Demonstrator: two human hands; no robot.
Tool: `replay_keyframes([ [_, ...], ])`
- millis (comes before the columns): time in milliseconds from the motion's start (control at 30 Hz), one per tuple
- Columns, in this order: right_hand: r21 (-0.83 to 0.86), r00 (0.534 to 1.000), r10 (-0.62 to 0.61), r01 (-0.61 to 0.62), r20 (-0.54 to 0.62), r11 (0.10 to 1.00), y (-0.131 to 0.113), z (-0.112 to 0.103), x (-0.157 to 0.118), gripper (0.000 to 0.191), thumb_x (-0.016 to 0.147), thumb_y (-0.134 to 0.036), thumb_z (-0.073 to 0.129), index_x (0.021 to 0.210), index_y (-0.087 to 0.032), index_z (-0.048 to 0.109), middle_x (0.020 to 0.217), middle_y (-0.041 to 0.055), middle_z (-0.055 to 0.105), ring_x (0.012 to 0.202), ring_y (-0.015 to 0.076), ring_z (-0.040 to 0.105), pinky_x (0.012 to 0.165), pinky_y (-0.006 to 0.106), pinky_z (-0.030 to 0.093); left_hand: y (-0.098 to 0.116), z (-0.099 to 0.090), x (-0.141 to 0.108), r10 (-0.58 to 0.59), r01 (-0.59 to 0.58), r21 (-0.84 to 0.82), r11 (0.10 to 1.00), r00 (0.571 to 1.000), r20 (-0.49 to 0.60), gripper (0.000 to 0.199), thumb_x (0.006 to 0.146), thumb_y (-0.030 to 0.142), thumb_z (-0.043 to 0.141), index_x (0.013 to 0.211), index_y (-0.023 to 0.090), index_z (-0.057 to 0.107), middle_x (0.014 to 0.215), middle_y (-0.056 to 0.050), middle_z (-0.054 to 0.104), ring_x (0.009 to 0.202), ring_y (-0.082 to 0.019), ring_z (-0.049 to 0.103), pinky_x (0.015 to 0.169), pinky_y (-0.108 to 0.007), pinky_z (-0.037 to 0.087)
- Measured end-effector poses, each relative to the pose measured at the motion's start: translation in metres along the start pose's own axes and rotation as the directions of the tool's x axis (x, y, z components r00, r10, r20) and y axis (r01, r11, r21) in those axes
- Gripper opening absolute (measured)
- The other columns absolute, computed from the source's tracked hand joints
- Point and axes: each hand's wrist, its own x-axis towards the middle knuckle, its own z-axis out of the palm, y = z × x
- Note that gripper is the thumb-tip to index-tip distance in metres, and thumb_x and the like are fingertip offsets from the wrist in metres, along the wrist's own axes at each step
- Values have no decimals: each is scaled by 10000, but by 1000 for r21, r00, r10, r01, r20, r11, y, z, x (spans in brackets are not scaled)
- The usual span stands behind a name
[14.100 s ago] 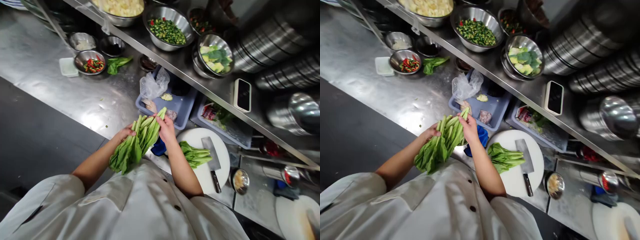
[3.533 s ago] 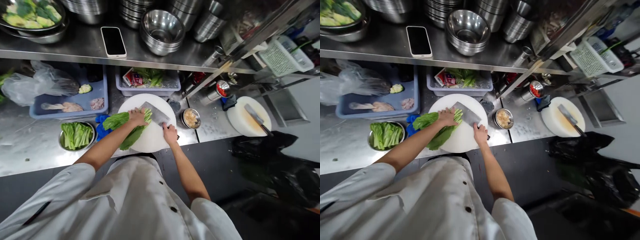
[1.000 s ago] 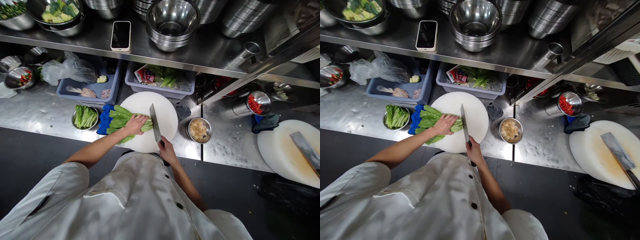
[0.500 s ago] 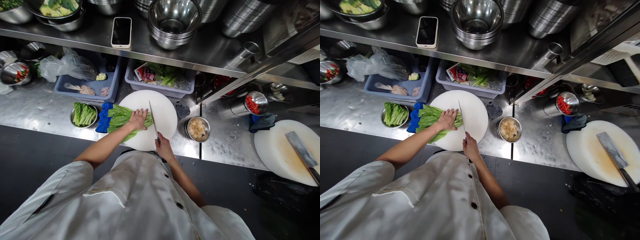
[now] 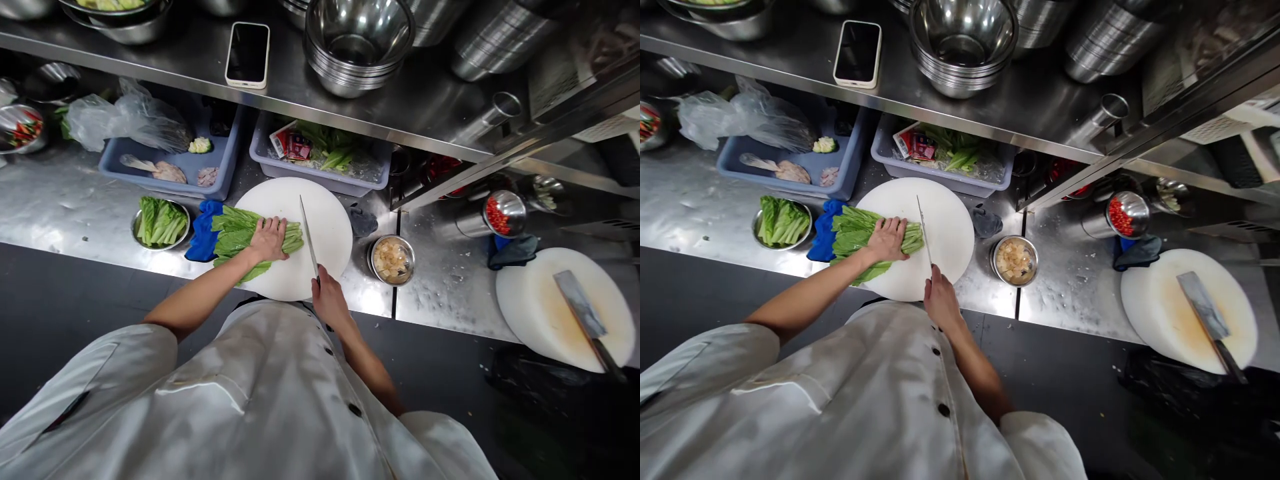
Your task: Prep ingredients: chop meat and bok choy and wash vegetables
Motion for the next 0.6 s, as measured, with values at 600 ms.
replay_keyframes([
  [600, -108, 963, 147, -126, 226, 986, -32, 1, 69, 212, 1077, -191, 394, 1265, -143, 478, 934, 161, 735, 840, 293, 723, 757, 354, 500, 6, -2, -7, 19, -19, -20, 1000, 1000, -24, 1088, 785, 629, 763, 1621, 74, 344, 1584, -288, 441, 1424, -476, 378, 1225, -585, 195],
])
